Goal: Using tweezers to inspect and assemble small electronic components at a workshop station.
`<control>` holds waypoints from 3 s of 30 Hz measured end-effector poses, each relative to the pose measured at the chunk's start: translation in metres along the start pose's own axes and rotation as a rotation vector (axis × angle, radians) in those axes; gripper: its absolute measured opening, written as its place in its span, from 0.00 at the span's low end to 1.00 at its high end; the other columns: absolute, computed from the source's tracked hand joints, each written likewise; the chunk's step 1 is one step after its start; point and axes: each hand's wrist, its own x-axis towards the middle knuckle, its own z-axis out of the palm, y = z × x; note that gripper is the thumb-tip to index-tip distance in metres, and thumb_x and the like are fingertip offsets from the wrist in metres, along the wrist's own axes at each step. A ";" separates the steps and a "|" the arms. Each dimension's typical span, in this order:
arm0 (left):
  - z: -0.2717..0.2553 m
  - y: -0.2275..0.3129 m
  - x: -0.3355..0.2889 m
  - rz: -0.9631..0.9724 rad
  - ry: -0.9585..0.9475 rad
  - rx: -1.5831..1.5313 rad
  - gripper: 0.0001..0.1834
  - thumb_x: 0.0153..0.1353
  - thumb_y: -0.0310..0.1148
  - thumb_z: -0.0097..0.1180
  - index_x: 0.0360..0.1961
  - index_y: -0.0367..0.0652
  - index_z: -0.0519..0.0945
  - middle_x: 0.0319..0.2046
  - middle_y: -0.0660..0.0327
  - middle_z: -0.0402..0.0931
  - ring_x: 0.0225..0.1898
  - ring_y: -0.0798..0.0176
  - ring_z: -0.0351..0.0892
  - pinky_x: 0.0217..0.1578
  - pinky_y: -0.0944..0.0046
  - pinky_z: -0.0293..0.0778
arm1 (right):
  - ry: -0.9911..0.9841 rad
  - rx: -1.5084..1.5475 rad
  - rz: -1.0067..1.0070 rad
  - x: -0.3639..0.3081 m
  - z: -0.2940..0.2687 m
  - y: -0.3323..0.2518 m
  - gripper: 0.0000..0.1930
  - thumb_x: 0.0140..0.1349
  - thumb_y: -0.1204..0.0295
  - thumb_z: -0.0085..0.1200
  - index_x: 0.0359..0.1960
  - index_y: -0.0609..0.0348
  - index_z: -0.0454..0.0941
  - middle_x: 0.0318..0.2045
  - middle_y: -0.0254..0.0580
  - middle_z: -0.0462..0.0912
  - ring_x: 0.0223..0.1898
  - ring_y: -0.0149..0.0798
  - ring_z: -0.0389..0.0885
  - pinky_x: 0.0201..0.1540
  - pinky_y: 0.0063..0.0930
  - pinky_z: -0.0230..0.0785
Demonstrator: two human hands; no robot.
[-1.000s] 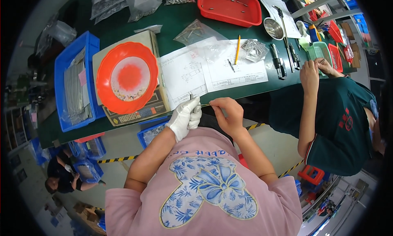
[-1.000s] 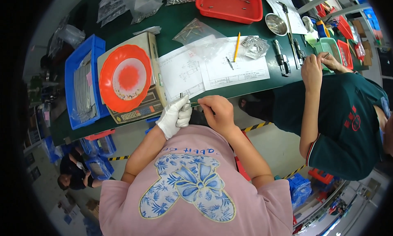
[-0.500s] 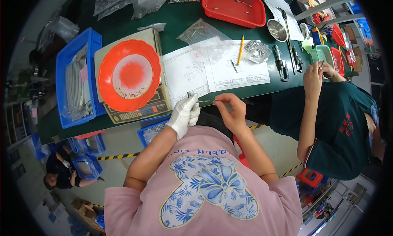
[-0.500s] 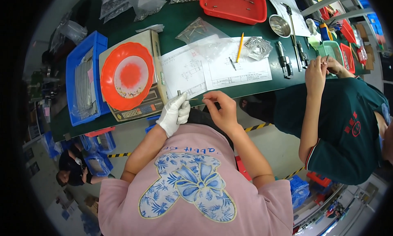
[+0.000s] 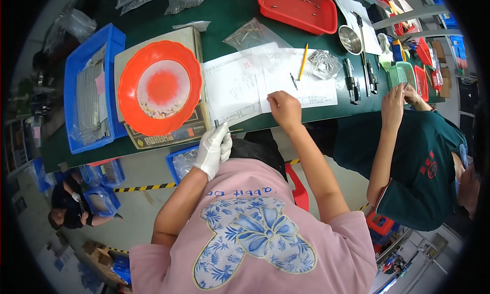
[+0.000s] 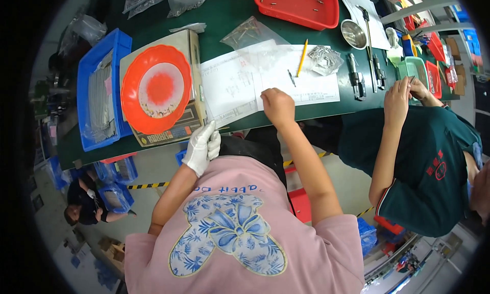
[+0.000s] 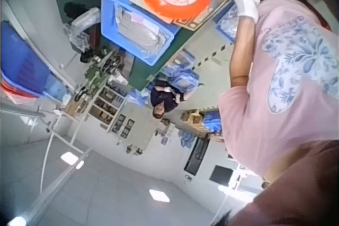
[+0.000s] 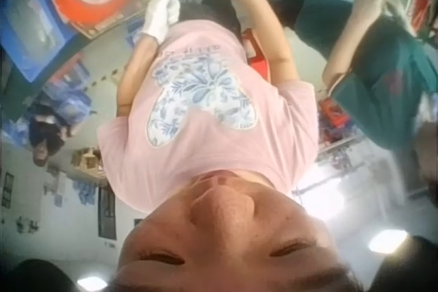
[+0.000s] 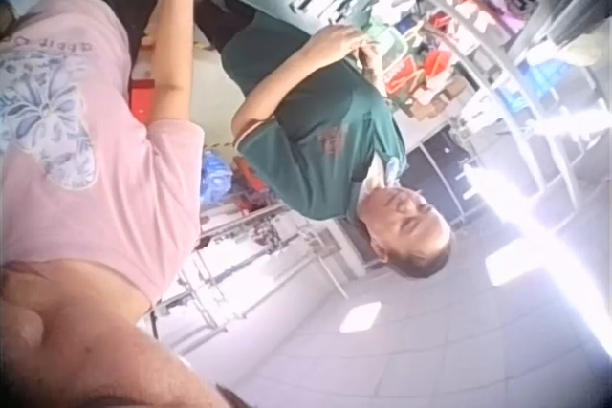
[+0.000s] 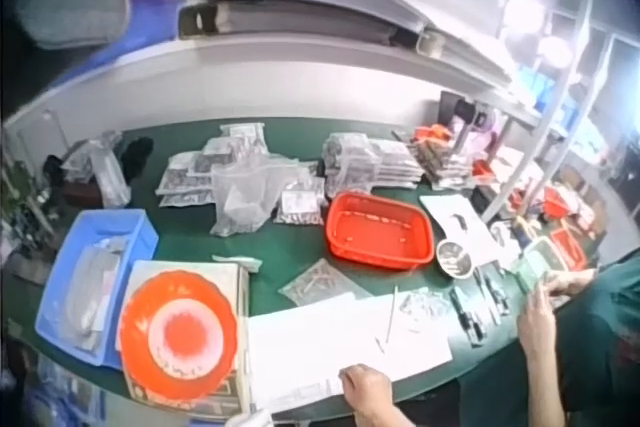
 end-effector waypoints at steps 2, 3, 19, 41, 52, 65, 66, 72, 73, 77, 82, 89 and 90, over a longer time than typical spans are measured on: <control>-0.003 -0.002 -0.001 0.011 0.028 -0.009 0.17 0.57 0.43 0.43 0.16 0.47 0.63 0.07 0.70 0.53 0.06 0.75 0.47 0.08 0.73 0.44 | 0.020 0.078 0.098 0.004 -0.008 0.000 0.03 0.45 0.74 0.52 0.24 0.58 0.76 0.22 0.43 0.76 0.23 0.43 0.75 0.27 0.31 0.67; -0.003 -0.003 -0.002 0.009 0.028 -0.013 0.17 0.57 0.43 0.43 0.16 0.47 0.63 0.07 0.70 0.53 0.06 0.75 0.47 0.08 0.73 0.44 | 0.011 0.138 0.151 0.005 -0.010 0.002 0.04 0.45 0.74 0.52 0.24 0.58 0.76 0.22 0.43 0.76 0.23 0.42 0.75 0.27 0.30 0.67; -0.008 -0.003 -0.006 0.010 0.066 -0.030 0.17 0.58 0.44 0.42 0.17 0.47 0.62 0.07 0.70 0.53 0.06 0.74 0.49 0.08 0.73 0.46 | 0.261 -0.098 -0.096 -0.007 0.019 0.003 0.05 0.46 0.72 0.54 0.21 0.57 0.71 0.18 0.39 0.73 0.20 0.45 0.72 0.22 0.33 0.63; -0.006 -0.003 0.000 -0.011 0.035 -0.024 0.17 0.57 0.44 0.43 0.17 0.47 0.63 0.07 0.69 0.54 0.06 0.74 0.49 0.07 0.74 0.45 | 0.436 0.262 0.420 0.011 -0.005 0.030 0.10 0.50 0.66 0.53 0.22 0.60 0.71 0.13 0.40 0.72 0.17 0.36 0.72 0.20 0.29 0.62; -0.007 -0.003 0.000 0.015 0.041 -0.083 0.15 0.58 0.41 0.42 0.17 0.46 0.63 0.08 0.69 0.55 0.07 0.75 0.49 0.08 0.75 0.46 | 0.249 0.163 0.357 0.075 -0.029 0.069 0.08 0.47 0.69 0.51 0.24 0.61 0.74 0.20 0.44 0.77 0.23 0.42 0.77 0.28 0.30 0.67; 0.001 -0.002 -0.001 0.055 0.120 -0.146 0.17 0.59 0.41 0.41 0.15 0.47 0.61 0.07 0.68 0.54 0.06 0.74 0.50 0.07 0.74 0.46 | 0.252 0.084 0.421 0.210 -0.076 0.123 0.15 0.45 0.67 0.52 0.36 0.56 0.75 0.30 0.43 0.78 0.33 0.43 0.77 0.37 0.30 0.67; 0.001 -0.001 0.001 0.047 0.115 -0.139 0.17 0.59 0.41 0.41 0.15 0.47 0.61 0.07 0.68 0.54 0.06 0.74 0.50 0.07 0.74 0.46 | 0.273 0.024 0.399 0.201 -0.081 0.126 0.12 0.45 0.66 0.51 0.32 0.57 0.76 0.27 0.44 0.78 0.32 0.44 0.77 0.35 0.32 0.67; 0.003 0.006 0.007 0.049 0.068 -0.115 0.18 0.59 0.42 0.41 0.15 0.46 0.61 0.07 0.68 0.55 0.06 0.73 0.50 0.06 0.74 0.46 | -0.018 -0.294 0.599 0.095 -0.086 0.146 0.08 0.42 0.66 0.48 0.23 0.52 0.78 0.24 0.45 0.78 0.30 0.46 0.76 0.33 0.36 0.68; 0.002 0.007 0.006 0.037 0.073 -0.082 0.18 0.59 0.43 0.40 0.15 0.47 0.61 0.07 0.68 0.54 0.06 0.73 0.49 0.07 0.74 0.46 | -0.020 -0.316 0.599 0.086 -0.082 0.146 0.08 0.44 0.65 0.50 0.24 0.51 0.79 0.23 0.44 0.78 0.29 0.46 0.76 0.32 0.34 0.69; 0.003 0.010 0.005 0.031 0.107 -0.013 0.18 0.59 0.44 0.40 0.15 0.48 0.61 0.07 0.69 0.54 0.06 0.74 0.49 0.07 0.74 0.46 | 0.062 -0.464 0.601 0.087 -0.061 0.161 0.09 0.46 0.64 0.50 0.28 0.49 0.77 0.26 0.44 0.78 0.30 0.46 0.77 0.33 0.37 0.68; -0.003 0.003 -0.001 0.032 0.131 -0.052 0.18 0.59 0.43 0.40 0.15 0.48 0.61 0.07 0.68 0.53 0.06 0.73 0.50 0.08 0.73 0.47 | -0.051 -0.561 0.627 0.095 -0.053 0.156 0.11 0.48 0.64 0.49 0.33 0.51 0.72 0.28 0.48 0.78 0.30 0.47 0.77 0.33 0.40 0.68; -0.004 -0.001 -0.010 0.044 0.141 -0.059 0.18 0.59 0.42 0.41 0.15 0.46 0.61 0.07 0.67 0.54 0.06 0.73 0.50 0.07 0.74 0.46 | -0.071 -0.592 0.696 0.101 -0.048 0.159 0.09 0.54 0.69 0.37 0.30 0.55 0.72 0.28 0.47 0.78 0.32 0.47 0.77 0.33 0.38 0.69; -0.003 0.000 -0.011 0.068 0.118 -0.049 0.18 0.59 0.42 0.41 0.15 0.46 0.61 0.07 0.67 0.54 0.06 0.73 0.50 0.07 0.74 0.46 | -0.087 -0.604 0.695 0.098 -0.052 0.158 0.10 0.54 0.71 0.35 0.30 0.55 0.72 0.28 0.47 0.78 0.32 0.46 0.77 0.33 0.38 0.69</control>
